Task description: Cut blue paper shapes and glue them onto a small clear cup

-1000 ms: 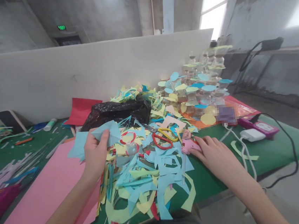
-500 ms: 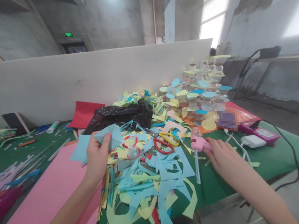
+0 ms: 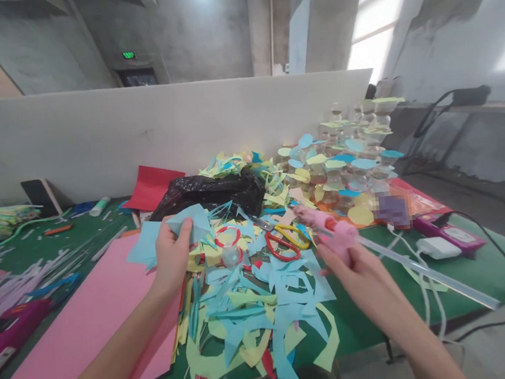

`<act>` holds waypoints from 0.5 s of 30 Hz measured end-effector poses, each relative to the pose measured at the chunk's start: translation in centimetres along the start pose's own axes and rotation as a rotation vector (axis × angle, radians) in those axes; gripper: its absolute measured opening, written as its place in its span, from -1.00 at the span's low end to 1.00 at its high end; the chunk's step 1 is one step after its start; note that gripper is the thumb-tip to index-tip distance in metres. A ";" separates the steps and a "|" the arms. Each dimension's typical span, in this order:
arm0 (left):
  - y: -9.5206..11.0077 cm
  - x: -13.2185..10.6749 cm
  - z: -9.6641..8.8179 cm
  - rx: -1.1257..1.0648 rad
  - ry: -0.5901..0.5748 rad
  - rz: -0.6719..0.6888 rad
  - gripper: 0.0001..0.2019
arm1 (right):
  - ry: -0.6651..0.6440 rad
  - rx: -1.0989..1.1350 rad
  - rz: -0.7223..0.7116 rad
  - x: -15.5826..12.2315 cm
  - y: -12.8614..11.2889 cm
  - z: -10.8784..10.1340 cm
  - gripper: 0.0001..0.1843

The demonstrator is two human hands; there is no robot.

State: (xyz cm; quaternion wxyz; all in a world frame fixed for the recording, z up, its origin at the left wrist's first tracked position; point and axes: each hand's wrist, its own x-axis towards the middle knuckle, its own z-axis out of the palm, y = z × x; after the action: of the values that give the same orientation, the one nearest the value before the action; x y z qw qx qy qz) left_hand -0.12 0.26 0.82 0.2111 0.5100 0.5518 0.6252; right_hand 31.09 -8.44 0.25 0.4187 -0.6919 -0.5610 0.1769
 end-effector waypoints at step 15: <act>0.3 0.0 -0.2 -0.064 -0.048 0.016 -0.78 | -0.387 0.045 0.030 -0.9 -5.0 5.7 -0.50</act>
State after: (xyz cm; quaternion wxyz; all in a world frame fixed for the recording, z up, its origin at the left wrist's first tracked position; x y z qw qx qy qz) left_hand -0.25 0.06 1.10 0.2355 0.5221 0.5223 0.6318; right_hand 23.61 -7.01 0.63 0.3155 -0.6439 -0.6164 0.3254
